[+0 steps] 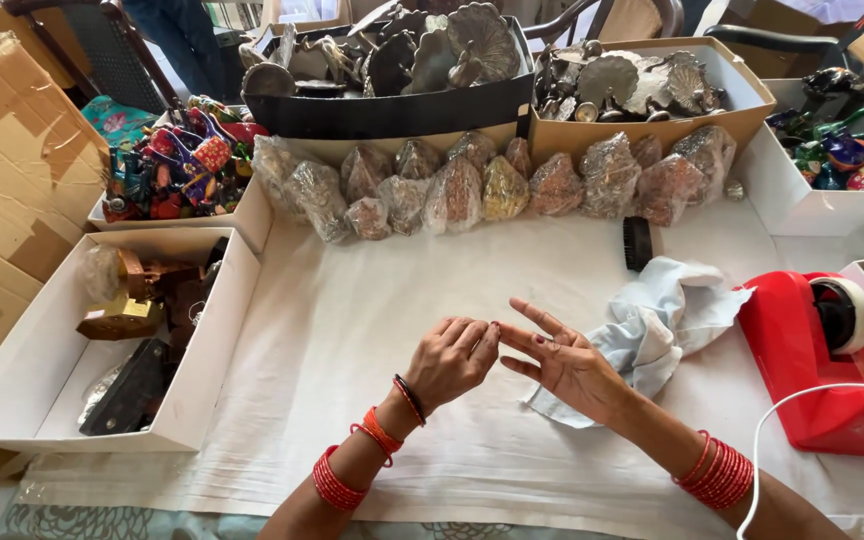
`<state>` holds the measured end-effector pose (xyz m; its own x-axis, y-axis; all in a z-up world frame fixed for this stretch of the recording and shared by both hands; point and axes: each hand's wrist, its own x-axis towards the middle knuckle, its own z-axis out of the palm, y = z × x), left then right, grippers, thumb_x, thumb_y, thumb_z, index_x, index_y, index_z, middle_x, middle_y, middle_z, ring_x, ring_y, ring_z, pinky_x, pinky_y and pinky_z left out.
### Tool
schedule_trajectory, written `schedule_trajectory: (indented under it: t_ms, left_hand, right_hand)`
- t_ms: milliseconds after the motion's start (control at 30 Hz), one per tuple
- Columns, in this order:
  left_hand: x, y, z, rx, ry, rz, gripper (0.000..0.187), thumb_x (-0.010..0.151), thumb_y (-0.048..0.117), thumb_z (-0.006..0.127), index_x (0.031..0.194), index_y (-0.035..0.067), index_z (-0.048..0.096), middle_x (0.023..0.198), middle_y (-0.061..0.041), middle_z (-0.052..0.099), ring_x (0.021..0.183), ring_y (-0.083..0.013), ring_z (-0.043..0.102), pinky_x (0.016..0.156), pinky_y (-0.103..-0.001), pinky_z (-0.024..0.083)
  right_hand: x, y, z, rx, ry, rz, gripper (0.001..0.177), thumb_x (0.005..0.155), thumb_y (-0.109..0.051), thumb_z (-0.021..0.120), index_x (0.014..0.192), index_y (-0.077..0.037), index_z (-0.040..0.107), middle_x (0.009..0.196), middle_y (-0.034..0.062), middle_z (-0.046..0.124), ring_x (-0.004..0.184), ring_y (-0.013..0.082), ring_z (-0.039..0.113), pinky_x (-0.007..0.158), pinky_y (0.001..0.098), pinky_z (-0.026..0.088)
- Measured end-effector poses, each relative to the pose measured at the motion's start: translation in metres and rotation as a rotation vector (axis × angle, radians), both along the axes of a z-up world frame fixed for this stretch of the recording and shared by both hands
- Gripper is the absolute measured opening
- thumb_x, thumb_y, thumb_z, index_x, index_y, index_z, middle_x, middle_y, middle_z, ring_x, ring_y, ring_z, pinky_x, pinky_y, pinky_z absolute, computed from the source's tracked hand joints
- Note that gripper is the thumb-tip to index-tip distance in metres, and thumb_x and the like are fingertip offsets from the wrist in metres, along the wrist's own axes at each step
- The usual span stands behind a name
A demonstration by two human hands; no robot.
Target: Cleaning and inspecting small metal decorative plaques using a brush.
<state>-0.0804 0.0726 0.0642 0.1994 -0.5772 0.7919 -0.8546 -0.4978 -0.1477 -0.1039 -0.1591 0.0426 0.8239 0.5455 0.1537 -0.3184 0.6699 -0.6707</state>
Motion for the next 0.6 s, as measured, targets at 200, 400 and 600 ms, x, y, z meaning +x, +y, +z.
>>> schedule_trajectory:
  t_ms: [200,400,600]
  left_hand:
    - [0.0,-0.002,-0.004,-0.021,0.164,0.053,0.01,0.088,0.008,0.07,0.096,0.001,0.068,0.091,-0.007,0.069,0.083,-0.0238,0.067,0.072,-0.038,0.054]
    - [-0.004,-0.001,0.004,-0.154,0.369,0.029,0.007,0.089,0.009,0.069,0.092,0.004,0.066,0.088,-0.007,0.067,0.075,-0.0256,0.066,0.064,-0.038,0.053]
    - [-0.001,0.002,0.003,-0.283,0.784,-0.01,0.012,0.094,0.013,0.066,0.092,0.001,0.064,0.089,-0.011,0.067,0.074,-0.0243,0.069,0.063,-0.036,0.057]
  right_hand:
    - [0.002,0.002,-0.005,-0.141,0.02,-0.034,0.073,0.098,-0.013,0.06,0.162,-0.009,0.024,0.153,0.0204,0.05,0.138,0.0242,0.051,0.117,0.0454,0.041]
    - [0.0,0.005,-0.001,-0.178,-0.009,-0.018,0.074,0.099,-0.017,0.058,0.163,-0.009,0.022,0.152,0.0192,0.049,0.141,0.0247,0.05,0.117,0.0458,0.04]
    - [0.001,0.008,-0.001,-0.137,0.002,0.022,0.074,0.1,-0.019,0.059,0.163,-0.007,0.022,0.15,0.0216,0.052,0.141,0.0275,0.05,0.117,0.0474,0.041]
